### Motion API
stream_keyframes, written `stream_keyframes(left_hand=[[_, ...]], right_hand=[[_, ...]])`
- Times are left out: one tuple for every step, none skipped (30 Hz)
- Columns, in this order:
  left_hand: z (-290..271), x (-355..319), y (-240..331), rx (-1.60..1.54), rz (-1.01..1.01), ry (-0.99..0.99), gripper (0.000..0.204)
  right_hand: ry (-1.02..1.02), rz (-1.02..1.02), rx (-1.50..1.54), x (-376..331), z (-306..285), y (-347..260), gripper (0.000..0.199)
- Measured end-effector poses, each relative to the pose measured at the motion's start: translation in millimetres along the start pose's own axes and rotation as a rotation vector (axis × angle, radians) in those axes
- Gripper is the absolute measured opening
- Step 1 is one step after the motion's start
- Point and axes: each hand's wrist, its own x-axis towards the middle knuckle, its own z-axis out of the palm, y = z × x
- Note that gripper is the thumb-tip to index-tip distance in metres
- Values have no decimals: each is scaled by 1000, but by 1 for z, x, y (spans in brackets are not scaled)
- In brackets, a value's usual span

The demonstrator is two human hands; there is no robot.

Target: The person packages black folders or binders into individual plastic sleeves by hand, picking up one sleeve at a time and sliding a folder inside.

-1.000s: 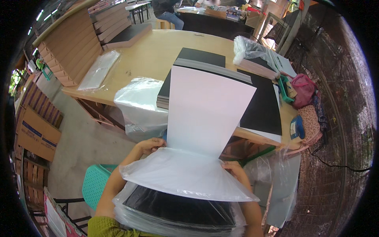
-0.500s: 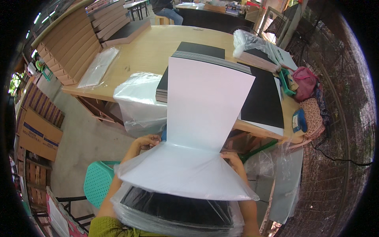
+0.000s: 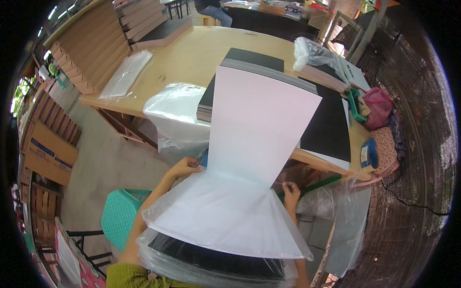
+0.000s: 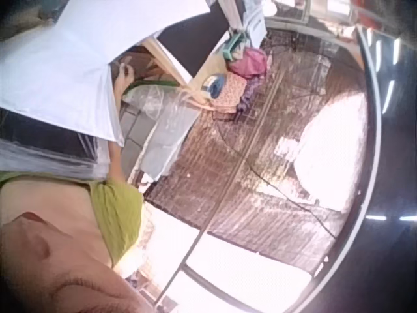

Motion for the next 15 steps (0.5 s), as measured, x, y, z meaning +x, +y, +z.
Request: stream_keyframes(left_hand=[[1, -5, -7, -236, -117, -26, 29], [-1, -11, -16, -476, -233, -36, 29], [-1, -12, -24, -716, -331, -58, 28], [5, -4, -32, -781, -349, -53, 27], [10, 6, -40, -838, -364, -45, 26], [13, 12, -50, -896, -380, -32, 25], [10, 6, -69, -811, -430, 80, 24], [6, -4, -88, -727, -479, 190, 23], [7, -3, -95, -647, -516, 281, 23], [10, 0, -89, -583, -468, 373, 22], [14, 1, -74, -520, -421, 460, 21], [11, -11, -62, -449, -387, 566, 20], [10, -10, -35, -467, -189, 487, 21], [6, -14, -5, -480, 1, 428, 22], [-1, -20, 21, -487, 186, 377, 24]], right_hand=[[-13, -76, 147, -8, 13, -31, 24], [-200, -31, 238, -20, 30, -63, 31], [-369, 12, 324, -34, 40, -99, 37], [-508, 43, 403, -41, 40, -120, 43], [-497, -15, 281, -41, 38, -118, 46], [-489, -71, 161, -40, 39, -108, 49], [-497, -120, 47, -39, 45, -95, 52], [-454, -75, 49, -36, 49, -79, 52], [-394, -34, 37, -32, 44, -59, 52], [-334, 5, 20, -27, 38, -42, 51], [-260, 30, 93, -26, 34, -27, 52], [-206, 63, 178, -30, 40, -16, 52], [-122, 83, 257, -36, 35, -6, 53], [-88, 101, 275, -39, 34, 1, 52], [-70, 108, 279, -42, 32, 6, 52]])
